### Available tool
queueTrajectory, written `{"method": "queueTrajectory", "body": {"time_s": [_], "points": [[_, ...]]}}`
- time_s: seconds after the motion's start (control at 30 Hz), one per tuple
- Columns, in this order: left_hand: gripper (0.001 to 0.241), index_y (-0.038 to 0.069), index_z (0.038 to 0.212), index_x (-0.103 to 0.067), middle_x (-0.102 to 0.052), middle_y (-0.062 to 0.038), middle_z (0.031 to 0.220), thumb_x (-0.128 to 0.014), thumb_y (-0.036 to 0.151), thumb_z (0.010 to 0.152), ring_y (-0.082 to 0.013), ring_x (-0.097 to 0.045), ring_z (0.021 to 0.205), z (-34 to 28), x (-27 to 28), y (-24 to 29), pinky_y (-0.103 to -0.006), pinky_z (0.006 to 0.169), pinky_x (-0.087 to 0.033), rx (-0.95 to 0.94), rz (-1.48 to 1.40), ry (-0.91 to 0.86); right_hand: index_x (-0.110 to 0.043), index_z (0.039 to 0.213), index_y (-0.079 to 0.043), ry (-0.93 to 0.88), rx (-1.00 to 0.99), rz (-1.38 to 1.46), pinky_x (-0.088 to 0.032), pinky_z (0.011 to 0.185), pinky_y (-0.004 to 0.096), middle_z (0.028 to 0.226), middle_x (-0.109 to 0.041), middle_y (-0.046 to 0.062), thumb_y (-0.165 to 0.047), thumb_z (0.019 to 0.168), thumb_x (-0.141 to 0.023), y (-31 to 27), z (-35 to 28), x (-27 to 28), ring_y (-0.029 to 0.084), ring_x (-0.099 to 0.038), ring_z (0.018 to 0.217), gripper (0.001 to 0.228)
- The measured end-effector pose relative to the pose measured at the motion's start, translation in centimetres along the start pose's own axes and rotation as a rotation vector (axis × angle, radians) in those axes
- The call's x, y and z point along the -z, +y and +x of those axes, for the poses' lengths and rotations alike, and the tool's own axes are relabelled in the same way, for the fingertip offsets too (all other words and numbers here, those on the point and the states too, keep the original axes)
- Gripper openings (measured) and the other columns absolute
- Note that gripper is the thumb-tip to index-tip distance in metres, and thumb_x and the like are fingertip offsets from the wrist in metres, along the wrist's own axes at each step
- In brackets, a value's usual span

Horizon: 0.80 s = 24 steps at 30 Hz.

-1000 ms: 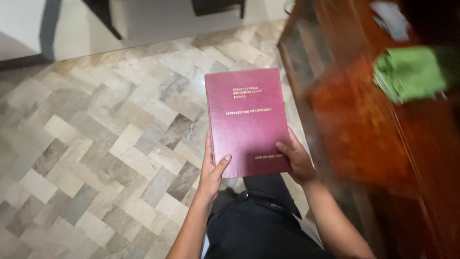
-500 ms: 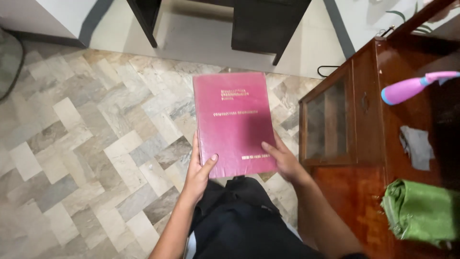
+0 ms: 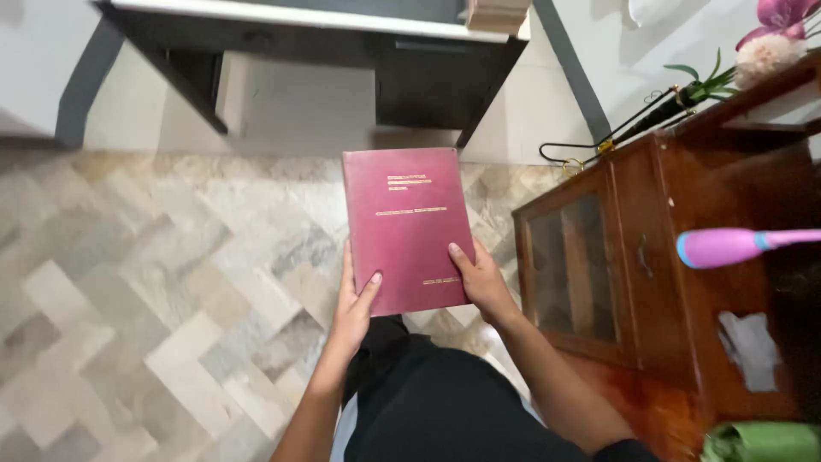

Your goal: Moving books from a wooden shelf to a nearby desk.

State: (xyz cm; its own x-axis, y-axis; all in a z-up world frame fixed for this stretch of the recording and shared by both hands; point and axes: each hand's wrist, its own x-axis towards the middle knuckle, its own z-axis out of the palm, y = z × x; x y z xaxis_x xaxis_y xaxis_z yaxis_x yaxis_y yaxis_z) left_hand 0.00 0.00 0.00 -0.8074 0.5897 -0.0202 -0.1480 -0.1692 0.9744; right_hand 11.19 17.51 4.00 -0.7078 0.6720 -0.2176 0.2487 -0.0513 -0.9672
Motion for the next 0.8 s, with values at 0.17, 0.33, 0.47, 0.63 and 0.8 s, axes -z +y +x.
{"method": "queueTrajectory", "body": {"time_s": [0.17, 0.33, 0.47, 0.63, 0.8], "points": [[0.077, 0.009, 0.164, -0.009, -0.009, -0.032, 0.165, -0.051, 0.030, 0.103, -0.0458, -0.008, 0.153, 16.1, 1.0, 5.8, -0.0540, 0.125, -0.011, 0.148, 0.285, -0.158, -0.067, 0.136, -0.019, 0.142, -0.032, -0.020, -0.049, 0.100, 0.045, 0.116, -0.073, 0.009, -0.030, 0.101, -0.064, -4.2, 13.1, -3.0, 0.019, -0.064, 0.105, 0.036], [0.081, 0.014, 0.164, -0.013, -0.018, -0.032, 0.163, -0.056, 0.039, 0.100, -0.0454, -0.017, 0.152, 29.2, 2.4, 4.0, -0.0547, 0.125, -0.015, 0.271, 0.397, -0.207, -0.071, 0.126, -0.012, 0.208, -0.078, -0.101, -0.048, 0.095, 0.049, 0.110, -0.074, 0.017, -0.033, 0.099, -0.066, -6.9, 23.8, -4.1, 0.028, -0.066, 0.104, 0.035], [0.090, 0.019, 0.164, -0.015, -0.022, -0.027, 0.164, -0.062, 0.052, 0.095, -0.0400, -0.021, 0.153, 38.8, 2.4, 1.3, -0.0512, 0.125, -0.018, 0.366, 0.438, -0.181, -0.075, 0.119, -0.019, 0.211, -0.101, -0.164, -0.050, 0.090, 0.046, 0.103, -0.075, 0.011, -0.040, 0.097, -0.070, -5.4, 33.5, -3.8, 0.025, -0.068, 0.099, 0.030], [0.080, 0.005, 0.162, -0.020, -0.025, -0.031, 0.162, -0.058, 0.036, 0.100, -0.0417, -0.022, 0.152, 49.1, 0.8, -0.7, -0.0504, 0.125, -0.019, 0.281, 0.351, -0.116, -0.071, 0.127, -0.016, 0.204, -0.137, -0.069, -0.049, 0.094, 0.045, 0.110, -0.073, 0.012, -0.035, 0.099, -0.068, -8.3, 44.4, -4.2, 0.025, -0.065, 0.106, 0.034], [0.077, 0.003, 0.161, -0.024, -0.032, -0.028, 0.160, -0.060, 0.034, 0.100, -0.0396, -0.027, 0.151, 60.1, -2.1, -3.6, -0.0498, 0.124, -0.023, 0.267, 0.352, -0.054, -0.070, 0.130, -0.016, 0.168, -0.181, -0.130, -0.049, 0.097, 0.048, 0.117, -0.073, 0.017, -0.035, 0.100, -0.067, -8.0, 56.6, -2.1, 0.031, -0.066, 0.114, 0.035]]}}
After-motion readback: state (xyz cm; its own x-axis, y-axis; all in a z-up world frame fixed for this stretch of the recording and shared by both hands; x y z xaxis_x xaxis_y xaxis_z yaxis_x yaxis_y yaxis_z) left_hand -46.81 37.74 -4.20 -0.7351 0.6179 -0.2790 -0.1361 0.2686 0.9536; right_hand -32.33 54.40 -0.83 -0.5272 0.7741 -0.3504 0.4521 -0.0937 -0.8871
